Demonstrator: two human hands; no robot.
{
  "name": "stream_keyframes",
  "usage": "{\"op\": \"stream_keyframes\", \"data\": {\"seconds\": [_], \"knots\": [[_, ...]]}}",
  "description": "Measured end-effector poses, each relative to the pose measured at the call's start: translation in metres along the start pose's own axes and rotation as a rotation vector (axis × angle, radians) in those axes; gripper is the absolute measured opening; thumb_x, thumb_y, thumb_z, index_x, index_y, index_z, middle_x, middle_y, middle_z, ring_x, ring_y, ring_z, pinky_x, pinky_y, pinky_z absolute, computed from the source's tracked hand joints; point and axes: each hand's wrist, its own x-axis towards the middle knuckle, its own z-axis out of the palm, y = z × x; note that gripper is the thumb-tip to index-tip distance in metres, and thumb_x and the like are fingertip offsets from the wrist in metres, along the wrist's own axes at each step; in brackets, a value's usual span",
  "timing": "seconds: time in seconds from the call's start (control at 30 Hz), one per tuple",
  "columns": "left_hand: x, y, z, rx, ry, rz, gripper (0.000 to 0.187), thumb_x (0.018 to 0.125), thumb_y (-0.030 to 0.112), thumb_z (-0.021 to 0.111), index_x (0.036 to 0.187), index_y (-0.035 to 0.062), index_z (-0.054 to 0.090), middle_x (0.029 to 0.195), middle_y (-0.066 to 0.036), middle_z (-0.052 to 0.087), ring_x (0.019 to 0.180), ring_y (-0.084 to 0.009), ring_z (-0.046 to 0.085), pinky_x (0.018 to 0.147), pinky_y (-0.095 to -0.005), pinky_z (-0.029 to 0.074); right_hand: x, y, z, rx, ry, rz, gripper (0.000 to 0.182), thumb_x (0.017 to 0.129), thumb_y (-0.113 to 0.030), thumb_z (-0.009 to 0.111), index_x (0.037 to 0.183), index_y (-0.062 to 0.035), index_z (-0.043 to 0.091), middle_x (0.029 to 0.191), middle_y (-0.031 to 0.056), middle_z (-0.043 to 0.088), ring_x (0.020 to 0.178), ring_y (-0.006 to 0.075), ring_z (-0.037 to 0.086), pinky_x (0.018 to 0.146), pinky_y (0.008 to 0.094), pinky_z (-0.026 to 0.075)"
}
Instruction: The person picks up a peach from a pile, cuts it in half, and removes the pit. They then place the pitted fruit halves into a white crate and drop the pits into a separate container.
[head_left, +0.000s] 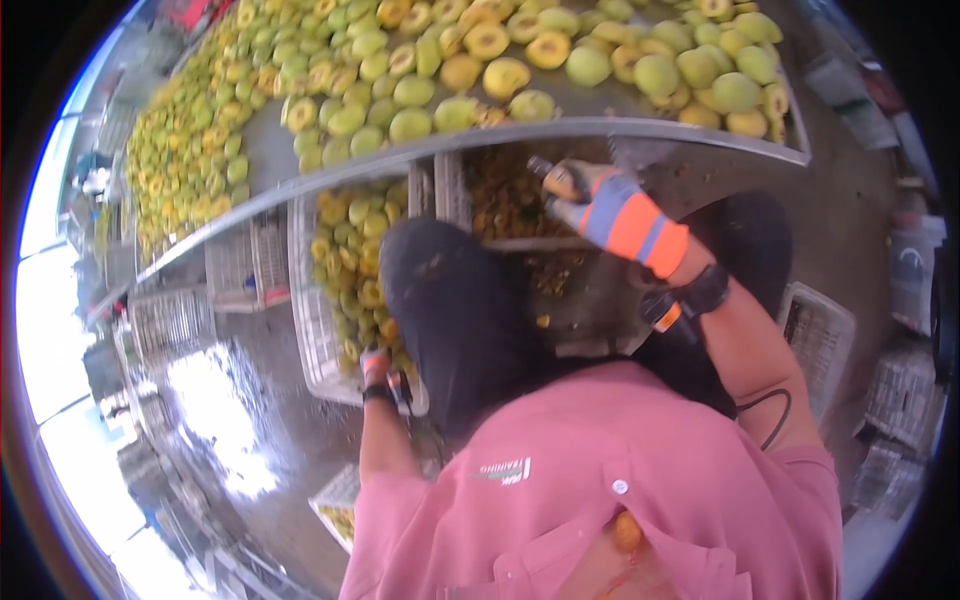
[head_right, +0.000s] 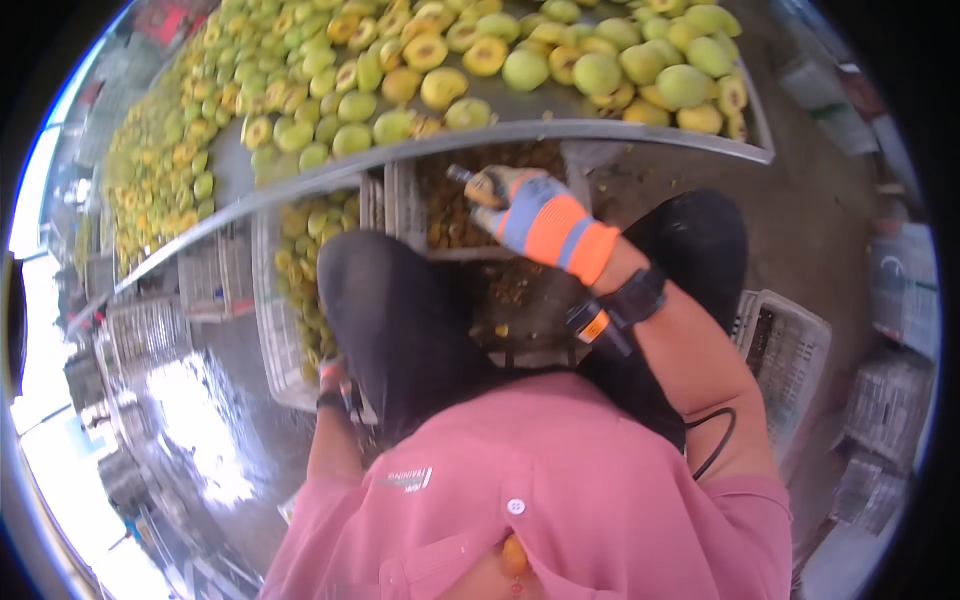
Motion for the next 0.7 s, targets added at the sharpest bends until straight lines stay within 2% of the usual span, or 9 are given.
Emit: {"op": "stream_keyframes", "data": {"seconds": [0.03,0.1,0.2,0.27,0.33,0.43,0.5,0.67,0.7], "knots": [[0.007,0.004,-0.02,-0.26,-0.169,-0.319,0.032,0.083,0.024,0.051,0.107,0.0087,0.066,0.108,-0.014,0.066,0.102,-0.0315,0.06,0.085,-0.0389,0.047,0.0,-0.008,-0.005,-0.015,-0.04,0.105,0.025,0.077,-0.025,0.065,0.096,-0.0078,0.061,0.088,0.0191,0.064,0.085,0.0382,0.06,0.074,0.0408,0.048],[0.032,0.053,-0.118,-0.477,0.027,-0.795,0.033,0.082,0.028,0.056,0.099,0.0027,0.067,0.096,-0.018,0.068,0.091,-0.0322,0.064,0.078,-0.0411,0.048,0.001,-0.014,-0.012,-0.045,-0.074,0.144,0.031,0.078,-0.031,0.063,0.101,-0.0095,0.06,0.091,0.0181,0.065,0.088,0.0377,0.061,0.077,0.0411,0.049],[0.089,0.082,-0.224,-0.668,0.422,-0.777,0.03,0.085,0.024,0.058,0.101,-0.0006,0.067,0.09,-0.018,0.069,0.083,-0.0264,0.066,0.073,-0.0368,0.05,0.0,-0.024,-0.024,-0.096,-0.095,0.21,0.035,0.079,-0.034,0.062,0.104,-0.0097,0.06,0.093,0.0179,0.066,0.091,0.0377,0.061,0.079,0.0422,0.049],[0.132,0.116,-0.307,-1.068,0.634,-0.402,0.025,0.089,0.016,0.057,0.102,-0.0027,0.066,0.09,-0.015,0.069,0.081,-0.0177,0.064,0.071,-0.0306,0.049,0.0,-0.025,-0.031,-0.091,-0.082,0.219,0.036,0.079,-0.035,0.061,0.105,-0.0093,0.06,0.094,0.0186,0.066,0.091,0.038,0.061,0.08,0.0427,0.049],[0.172,0.16,-0.397,-1.208,0.494,-0.101,0.021,0.092,0.01,0.053,0.105,-0.0021,0.064,0.096,-0.009,0.068,0.083,-0.0127,0.06,0.074,-0.028,0.049,0.002,-0.023,-0.035,-0.07,-0.041,0.21,0.037,0.08,-0.035,0.061,0.105,-0.0088,0.06,0.095,0.0197,0.065,0.092,0.0383,0.061,0.08,0.043,0.049],[0.218,0.247,-0.485,-0.666,0.382,0.161,0.03,0.088,0.027,0.059,0.106,0.0029,0.064,0.103,-0.014,0.068,0.091,-0.0242,0.065,0.079,-0.0326,0.049,0.003,-0.024,-0.045,-0.089,-0.012,0.165,0.037,0.08,-0.035,0.061,0.105,-0.008,0.06,0.095,0.0209,0.065,0.091,0.0388,0.061,0.079,0.0434,0.049],[0.255,0.295,-0.496,-0.54,0.246,0.172,0.039,0.084,0.034,0.061,0.111,0.006,0.063,0.107,-0.017,0.065,0.097,-0.0287,0.062,0.085,-0.0357,0.047,0.002,-0.023,-0.049,-0.06,0.021,0.191,0.037,0.08,-0.035,0.061,0.105,-0.0078,0.061,0.094,0.0212,0.065,0.091,0.039,0.06,0.079,0.0435,0.049],[0.329,0.342,-0.444,-0.135,0.308,0.36,0.057,0.077,0.047,0.065,0.121,0.0111,0.056,0.109,-0.015,0.064,0.103,-0.0348,0.06,0.092,-0.0384,0.045,0.0,-0.014,-0.051,0.018,0.092,0.182,0.037,0.079,-0.034,0.061,0.105,-0.0078,0.062,0.094,0.0209,0.065,0.091,0.0387,0.06,0.079,0.0428,0.048],[0.331,0.341,-0.438,-0.112,0.387,0.366,0.051,0.082,0.042,0.062,0.121,0.0094,0.055,0.112,-0.013,0.062,0.101,-0.0305,0.061,0.087,-0.0375,0.048,-0.001,-0.016,-0.054,0.043,0.103,0.177,0.037,0.079,-0.034,0.062,0.105,-0.0077,0.062,0.094,0.0208,0.065,0.091,0.0385,0.06,0.079,0.0427,0.048]]}}
